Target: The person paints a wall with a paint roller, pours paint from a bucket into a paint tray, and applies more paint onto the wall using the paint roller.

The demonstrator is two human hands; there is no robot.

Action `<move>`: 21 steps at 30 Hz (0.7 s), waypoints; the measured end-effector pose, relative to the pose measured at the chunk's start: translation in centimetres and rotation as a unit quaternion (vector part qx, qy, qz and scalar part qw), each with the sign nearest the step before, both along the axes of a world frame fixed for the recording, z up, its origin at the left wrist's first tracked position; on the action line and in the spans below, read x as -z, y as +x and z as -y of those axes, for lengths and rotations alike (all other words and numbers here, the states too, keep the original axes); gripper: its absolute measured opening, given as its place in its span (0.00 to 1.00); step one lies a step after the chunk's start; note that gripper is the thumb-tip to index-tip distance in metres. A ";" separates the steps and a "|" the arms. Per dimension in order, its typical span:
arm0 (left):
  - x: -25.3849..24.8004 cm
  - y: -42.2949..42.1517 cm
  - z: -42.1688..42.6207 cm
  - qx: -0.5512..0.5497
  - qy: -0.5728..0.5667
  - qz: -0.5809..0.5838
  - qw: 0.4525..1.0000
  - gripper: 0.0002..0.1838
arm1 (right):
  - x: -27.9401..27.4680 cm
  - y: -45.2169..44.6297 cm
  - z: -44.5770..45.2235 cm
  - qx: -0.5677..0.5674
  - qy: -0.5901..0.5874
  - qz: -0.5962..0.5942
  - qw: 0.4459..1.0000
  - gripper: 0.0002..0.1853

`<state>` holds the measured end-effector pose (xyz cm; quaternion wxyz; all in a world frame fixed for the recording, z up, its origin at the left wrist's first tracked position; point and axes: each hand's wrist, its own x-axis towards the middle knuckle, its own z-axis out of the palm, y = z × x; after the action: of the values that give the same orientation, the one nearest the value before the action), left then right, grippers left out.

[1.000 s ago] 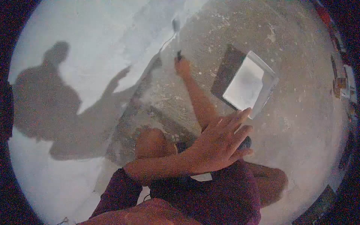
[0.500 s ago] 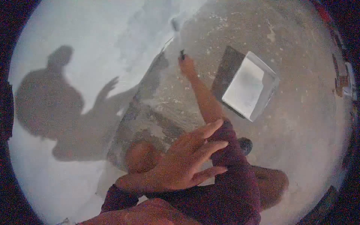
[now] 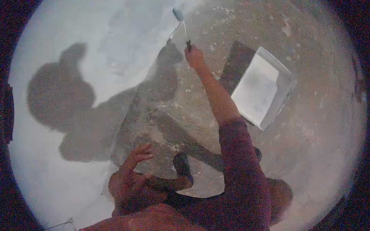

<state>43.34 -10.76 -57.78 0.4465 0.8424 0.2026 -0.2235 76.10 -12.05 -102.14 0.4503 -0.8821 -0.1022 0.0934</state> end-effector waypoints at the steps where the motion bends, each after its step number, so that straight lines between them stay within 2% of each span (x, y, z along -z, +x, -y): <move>1: 0.3 0.0 0.1 0.000 -0.015 -0.021 1.000 0.24 | -0.1 1.8 0.5 0.020 -0.005 -0.013 1.000 0.26; 3: 2.2 -1.3 -0.4 0.050 0.011 -0.028 0.998 0.25 | -1.7 5.9 0.7 0.039 -0.004 -0.034 0.999 0.26; 5: 1.7 -1.0 0.4 0.063 0.050 -0.044 0.996 0.24 | -2.2 8.5 0.9 -0.022 0.035 -0.183 0.982 0.25; 6: 1.2 -0.8 0.7 0.059 0.048 -0.045 0.996 0.24 | -3.4 6.8 1.3 -0.021 0.057 -0.192 0.980 0.25; 8: 0.9 -0.5 1.2 0.015 0.038 -0.062 0.997 0.25 | -3.1 1.7 0.9 0.003 0.033 -0.068 0.997 0.24; 10: 0.8 0.0 1.3 0.014 0.025 -0.049 0.998 0.25 | -2.7 -3.1 1.0 -0.035 0.036 -0.083 0.995 0.22; 12: 0.8 0.9 1.2 0.014 0.022 -0.045 0.999 0.26 | -1.1 -1.9 0.5 -0.028 0.044 -0.049 0.997 0.22; 13: 1.0 1.3 1.3 0.064 0.045 -0.035 0.996 0.25 | -0.1 -1.2 0.2 -0.023 0.051 -0.020 0.998 0.22; 14: 0.8 1.3 1.5 0.114 0.067 -0.031 0.991 0.25 | -3.0 1.0 0.9 -0.018 0.024 -0.067 0.997 0.21; 16: 1.7 0.8 1.8 0.129 0.055 -0.019 0.990 0.25 | -2.1 6.2 0.8 -0.011 0.045 -0.098 0.994 0.21; 19: 1.0 0.9 2.6 0.146 0.056 -0.001 0.988 0.25 | -2.8 6.1 0.4 0.040 0.019 -0.072 0.996 0.21; 20: 0.7 1.1 2.8 0.151 0.071 0.004 0.986 0.25 | -1.1 4.7 -0.4 0.010 0.076 -0.142 0.987 0.21; 21: 0.8 1.1 2.7 0.149 0.067 0.012 0.987 0.25 | -0.5 1.8 -0.8 0.009 0.051 -0.074 0.996 0.21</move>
<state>44.47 -13.43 -58.54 0.3529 0.8940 0.0844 -0.2629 77.94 -11.28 -101.62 0.5016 -0.8497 -0.0654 0.1489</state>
